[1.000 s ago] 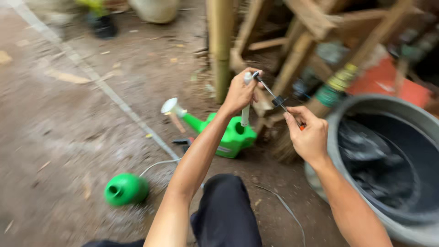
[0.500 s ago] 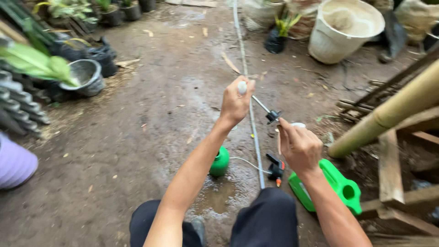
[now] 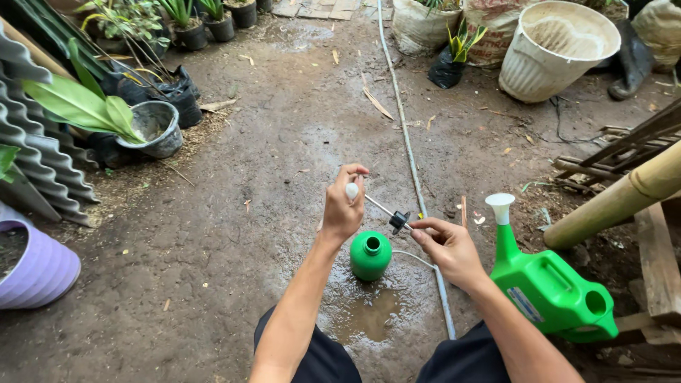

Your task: The person sits on the ground and repairs a pump sprayer. They unscrew the pump handle from the green tank, pull out the internal tube and wand, separate the plunger and hose parts, then reassemble the pump unit and screw the handle back onto the tank.

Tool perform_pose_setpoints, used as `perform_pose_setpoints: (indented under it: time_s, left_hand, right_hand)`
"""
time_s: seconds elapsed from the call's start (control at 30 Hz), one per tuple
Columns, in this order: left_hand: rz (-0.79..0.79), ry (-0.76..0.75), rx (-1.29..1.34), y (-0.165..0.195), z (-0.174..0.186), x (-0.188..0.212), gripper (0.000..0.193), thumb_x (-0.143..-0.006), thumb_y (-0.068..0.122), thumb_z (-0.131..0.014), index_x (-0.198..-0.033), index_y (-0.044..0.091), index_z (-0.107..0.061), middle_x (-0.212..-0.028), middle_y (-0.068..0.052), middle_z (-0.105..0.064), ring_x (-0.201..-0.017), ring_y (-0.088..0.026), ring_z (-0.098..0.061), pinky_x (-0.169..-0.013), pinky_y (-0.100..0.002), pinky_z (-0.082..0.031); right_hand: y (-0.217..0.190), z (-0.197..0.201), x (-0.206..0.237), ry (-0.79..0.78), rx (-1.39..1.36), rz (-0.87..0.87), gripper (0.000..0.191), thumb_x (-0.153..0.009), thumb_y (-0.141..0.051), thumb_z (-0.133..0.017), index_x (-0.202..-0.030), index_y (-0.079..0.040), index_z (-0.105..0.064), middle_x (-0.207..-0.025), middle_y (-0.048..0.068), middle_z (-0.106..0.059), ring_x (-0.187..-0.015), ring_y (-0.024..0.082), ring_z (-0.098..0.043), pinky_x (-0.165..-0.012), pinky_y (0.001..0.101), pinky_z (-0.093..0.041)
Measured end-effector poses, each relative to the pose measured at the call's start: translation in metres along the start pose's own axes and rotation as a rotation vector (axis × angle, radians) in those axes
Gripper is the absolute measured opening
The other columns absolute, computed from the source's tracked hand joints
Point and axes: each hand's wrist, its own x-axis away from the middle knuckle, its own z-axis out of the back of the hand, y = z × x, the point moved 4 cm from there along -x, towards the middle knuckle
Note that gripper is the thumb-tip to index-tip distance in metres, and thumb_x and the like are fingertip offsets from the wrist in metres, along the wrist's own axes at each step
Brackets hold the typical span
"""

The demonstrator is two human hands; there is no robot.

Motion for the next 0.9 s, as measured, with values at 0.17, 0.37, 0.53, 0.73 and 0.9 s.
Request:
perform_pose_setpoints:
  time_s: [0.17, 0.37, 0.53, 0.73, 0.9]
  left_hand:
    - [0.161, 0.023, 0.401, -0.031, 0.015, 0.021, 0.016, -0.108, 0.012, -0.059, -0.12, 0.004, -0.061, -0.083, -0.001, -0.059, -0.065, -0.005, -0.052, -0.056, -0.023, -0.042]
    - [0.37, -0.034, 0.84, -0.036, 0.028, 0.029, 0.024, -0.109, 0.015, -0.057, -0.125, 0.0, -0.065, -0.093, -0.005, -0.068, -0.057, -0.004, -0.05, -0.048, -0.022, -0.041]
    - [0.248, -0.096, 0.67, -0.004, 0.045, 0.031, 0.033, -0.104, 0.006, -0.063, -0.135, -0.002, -0.062, -0.114, -0.014, -0.075, -0.06, -0.002, -0.048, -0.051, -0.02, -0.04]
    - [0.287, -0.164, 0.726, 0.012, 0.047, 0.036, 0.031, -0.106, 0.006, -0.062, -0.136, -0.001, -0.063, -0.117, -0.014, -0.076, -0.06, 0.0, -0.048, -0.053, -0.019, -0.041]
    - [0.086, 0.059, 0.335, 0.013, 0.046, 0.035, 0.009, -0.106, 0.003, -0.064, -0.114, 0.002, -0.068, -0.1, -0.005, -0.071, -0.075, -0.005, -0.059, -0.065, -0.022, -0.05]
  right_hand:
    - [0.017, -0.013, -0.004, -0.007, 0.082, 0.021, 0.025, -0.096, -0.018, -0.072, -0.116, -0.002, -0.075, -0.071, -0.007, -0.059, -0.062, 0.0, -0.042, -0.051, 0.0219, -0.03]
    - [0.043, -0.034, -0.013, -0.027, -0.222, -0.027, 0.021, -0.096, -0.015, -0.069, -0.112, -0.002, -0.068, -0.079, -0.004, -0.065, -0.06, 0.003, -0.046, -0.049, 0.0238, -0.033]
    - [0.051, -0.032, -0.01, -0.158, -0.398, -0.053, 0.016, -0.1, -0.015, -0.067, -0.108, -0.001, -0.069, -0.066, -0.003, -0.053, -0.054, 0.006, -0.04, -0.049, 0.0255, -0.032]
    - [0.046, -0.025, -0.002, -0.234, -0.477, -0.01, 0.014, -0.101, -0.013, -0.068, -0.109, -0.001, -0.068, -0.071, -0.001, -0.056, -0.057, 0.007, -0.041, -0.054, 0.0264, -0.033]
    - [0.047, -0.018, -0.004, -0.078, -0.473, -0.014, 0.016, -0.101, -0.015, -0.065, -0.111, -0.003, -0.067, -0.068, -0.004, -0.05, -0.055, 0.006, -0.039, -0.051, 0.0248, -0.031]
